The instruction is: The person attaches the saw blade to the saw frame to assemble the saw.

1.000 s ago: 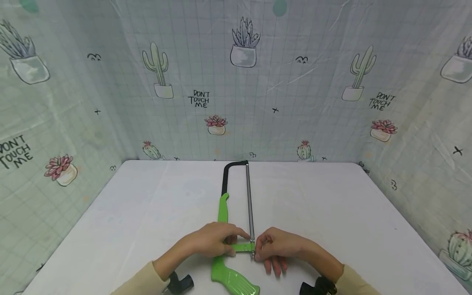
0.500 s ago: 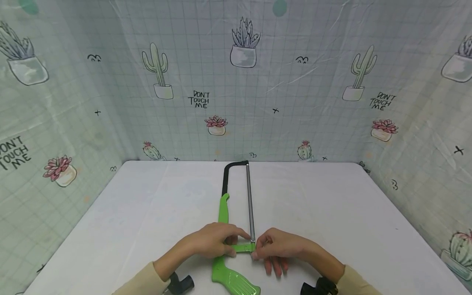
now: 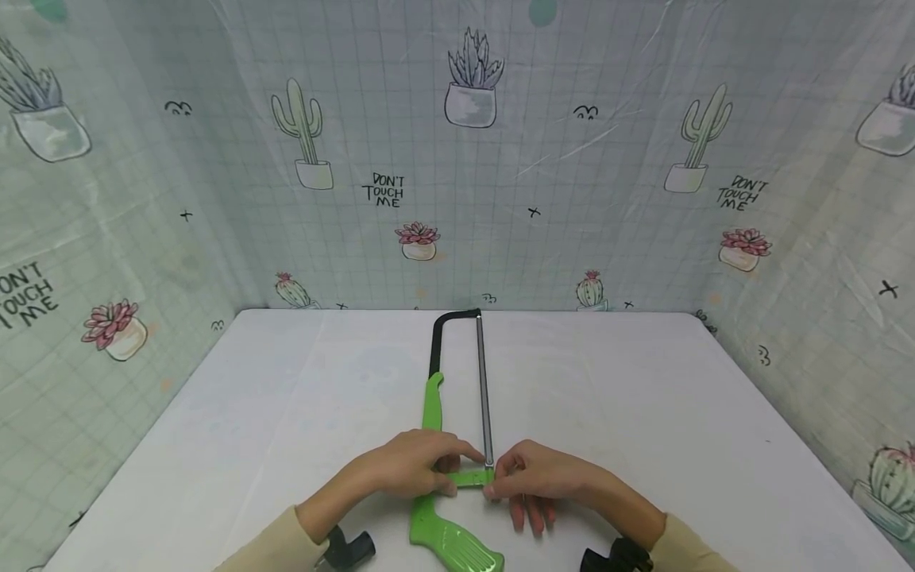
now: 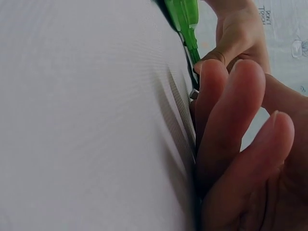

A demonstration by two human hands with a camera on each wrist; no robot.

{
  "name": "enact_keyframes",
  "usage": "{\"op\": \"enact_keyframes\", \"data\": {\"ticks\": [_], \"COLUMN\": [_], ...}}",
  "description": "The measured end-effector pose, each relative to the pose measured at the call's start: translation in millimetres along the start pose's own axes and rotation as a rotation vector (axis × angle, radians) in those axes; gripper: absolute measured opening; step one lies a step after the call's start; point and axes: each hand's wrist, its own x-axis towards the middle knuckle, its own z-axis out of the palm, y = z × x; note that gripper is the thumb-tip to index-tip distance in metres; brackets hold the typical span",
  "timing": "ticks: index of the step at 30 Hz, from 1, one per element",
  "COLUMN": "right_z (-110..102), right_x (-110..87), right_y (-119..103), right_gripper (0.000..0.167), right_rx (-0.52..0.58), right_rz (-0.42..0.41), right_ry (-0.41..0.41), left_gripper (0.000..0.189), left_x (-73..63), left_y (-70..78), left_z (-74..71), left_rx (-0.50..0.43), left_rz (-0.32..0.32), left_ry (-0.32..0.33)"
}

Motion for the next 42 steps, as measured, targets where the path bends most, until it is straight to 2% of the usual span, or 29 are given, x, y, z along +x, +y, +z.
{"op": "enact_keyframes", "data": {"ticks": [6, 42], "right_z": [0.9, -2.4], "right_x": [0.3, -0.5], "right_y": [-1.5, 1.8], "right_gripper": [0.028, 0.015], "right_rx": [-0.021, 0.003], "right_rz": [-0.002, 0.0], "right_ry": [0.025, -0.033], "left_gripper": [0.047, 0.047], "left_x": [0.8, -0.1], "left_y": [-1.2, -1.8], "left_z": [0.1, 1.1], "left_rx": [-0.001, -0.014], "left_rz": [0.0, 0.015], "left_ry": [0.01, 0.007]}}
